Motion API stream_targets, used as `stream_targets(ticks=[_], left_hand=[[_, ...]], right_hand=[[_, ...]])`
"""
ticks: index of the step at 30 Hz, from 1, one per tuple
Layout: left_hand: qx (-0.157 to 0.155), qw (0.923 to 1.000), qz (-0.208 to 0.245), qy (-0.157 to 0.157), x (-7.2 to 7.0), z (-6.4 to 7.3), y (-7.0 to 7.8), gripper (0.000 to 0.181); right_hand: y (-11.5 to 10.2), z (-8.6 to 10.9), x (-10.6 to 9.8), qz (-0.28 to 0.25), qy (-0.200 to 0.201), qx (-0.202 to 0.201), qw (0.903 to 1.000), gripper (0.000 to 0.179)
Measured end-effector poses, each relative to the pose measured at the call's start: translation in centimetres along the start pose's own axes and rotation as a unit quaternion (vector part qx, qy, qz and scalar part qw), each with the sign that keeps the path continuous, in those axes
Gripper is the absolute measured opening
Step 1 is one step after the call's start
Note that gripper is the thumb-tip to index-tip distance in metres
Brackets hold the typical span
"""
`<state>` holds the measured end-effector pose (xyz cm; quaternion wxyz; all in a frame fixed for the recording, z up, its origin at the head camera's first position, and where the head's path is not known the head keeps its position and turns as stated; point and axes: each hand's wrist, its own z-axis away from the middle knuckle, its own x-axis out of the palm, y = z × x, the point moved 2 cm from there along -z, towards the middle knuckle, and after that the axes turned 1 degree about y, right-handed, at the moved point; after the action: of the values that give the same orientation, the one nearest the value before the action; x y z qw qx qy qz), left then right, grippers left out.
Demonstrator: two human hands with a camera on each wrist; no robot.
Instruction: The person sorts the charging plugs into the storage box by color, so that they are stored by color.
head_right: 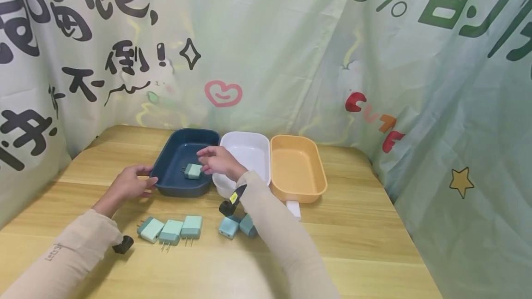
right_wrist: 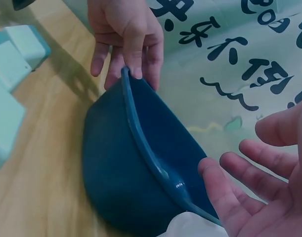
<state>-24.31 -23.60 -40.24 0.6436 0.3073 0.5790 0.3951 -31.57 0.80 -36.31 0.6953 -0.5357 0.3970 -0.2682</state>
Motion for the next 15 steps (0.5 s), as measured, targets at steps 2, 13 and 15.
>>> stream_targets(ticks=[2, 13, 15], left_hand=[[-0.001, 1.0, 0.0, 0.0, 0.0, 0.0, 0.0, 0.054], [-0.005, 1.0, -0.001, -0.001, 0.0, 0.0, 0.0, 0.055], [-0.004, 1.0, 0.0, -0.003, 0.0, -0.1, -0.1, 0.055]], right_hand=[[0.0, 0.4, 0.1, -0.002, -0.005, -0.002, 1.0, 0.034], [0.4, 2.6, 0.5, 0.053, -0.026, -0.031, 0.9978, 0.032], [0.6, 3.0, 0.7, 0.058, -0.042, -0.038, 0.9967, 0.033]])
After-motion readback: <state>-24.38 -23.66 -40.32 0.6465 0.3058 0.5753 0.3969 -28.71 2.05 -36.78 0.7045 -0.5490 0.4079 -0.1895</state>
